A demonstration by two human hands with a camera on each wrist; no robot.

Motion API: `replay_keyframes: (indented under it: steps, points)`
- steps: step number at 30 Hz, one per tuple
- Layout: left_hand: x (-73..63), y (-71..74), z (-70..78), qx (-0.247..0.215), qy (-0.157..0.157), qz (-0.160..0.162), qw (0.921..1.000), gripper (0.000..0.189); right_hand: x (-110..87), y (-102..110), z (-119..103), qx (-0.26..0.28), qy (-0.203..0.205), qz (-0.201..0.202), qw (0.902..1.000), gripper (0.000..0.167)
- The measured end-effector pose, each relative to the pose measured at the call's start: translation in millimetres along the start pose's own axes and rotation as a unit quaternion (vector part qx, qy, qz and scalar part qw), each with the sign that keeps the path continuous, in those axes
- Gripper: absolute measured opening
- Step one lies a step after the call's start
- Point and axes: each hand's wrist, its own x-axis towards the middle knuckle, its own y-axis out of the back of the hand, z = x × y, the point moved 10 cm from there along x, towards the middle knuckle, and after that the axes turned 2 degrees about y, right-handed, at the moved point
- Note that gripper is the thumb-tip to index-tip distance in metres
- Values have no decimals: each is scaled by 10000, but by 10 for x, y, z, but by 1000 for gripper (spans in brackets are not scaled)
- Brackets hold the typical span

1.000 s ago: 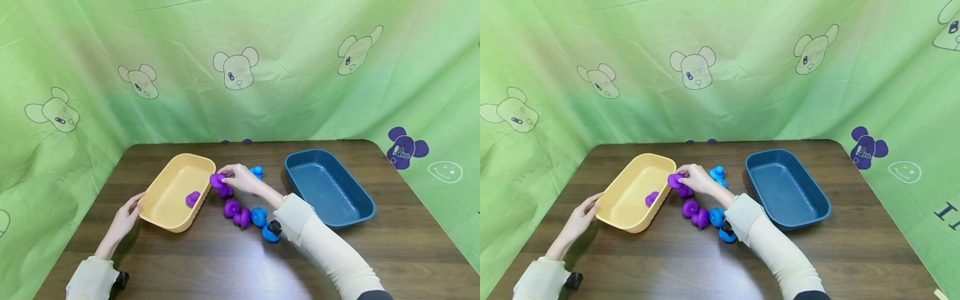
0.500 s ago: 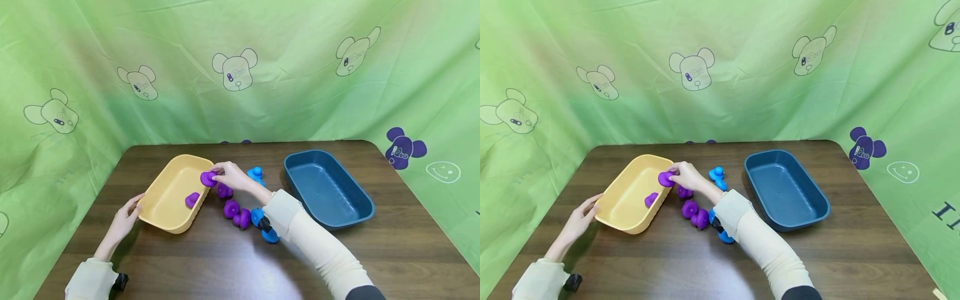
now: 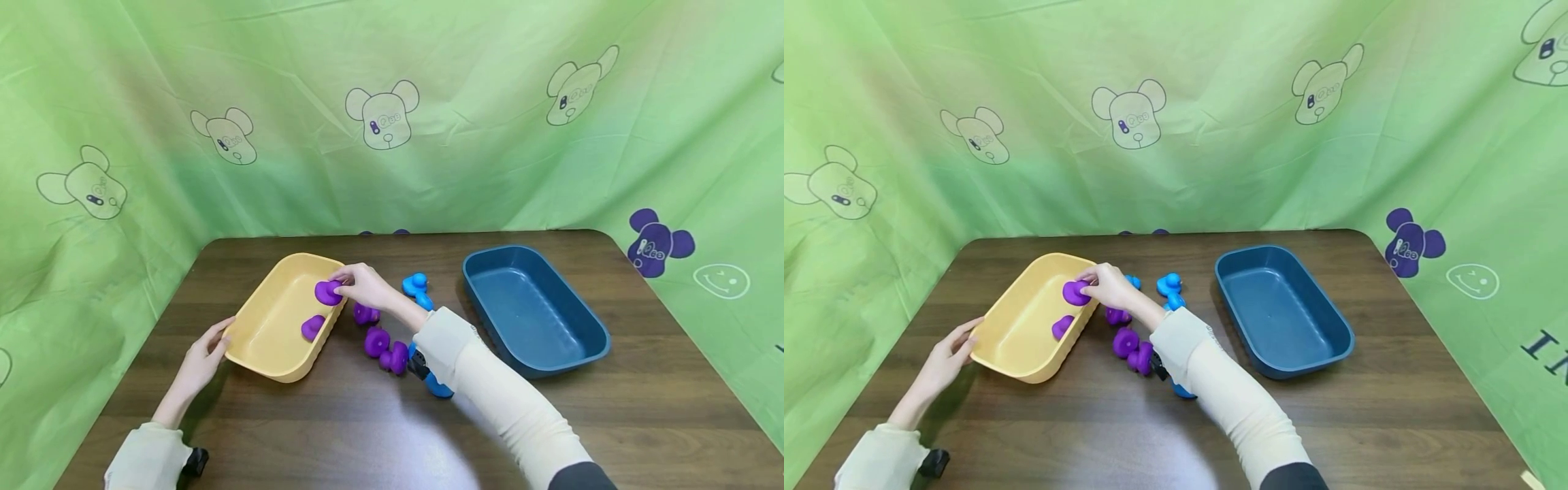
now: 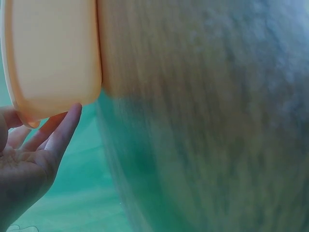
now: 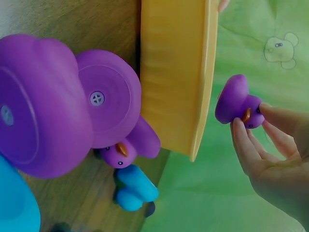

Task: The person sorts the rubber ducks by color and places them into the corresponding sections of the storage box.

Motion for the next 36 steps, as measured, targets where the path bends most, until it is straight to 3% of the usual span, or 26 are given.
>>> replay_keyframes:
  steps: [15,26,36]
  points:
    - [3,-4,1,12,75,-31,10000,34,101,-84,194,382,-446,199,9981,25]
    - [-3,-1,17,-23,44,-57,10000,34,171,-134,208,351,-523,237,9977,25]
    - [-6,-3,29,1,81,-70,9999,34,170,-150,288,712,-626,301,9950,25]
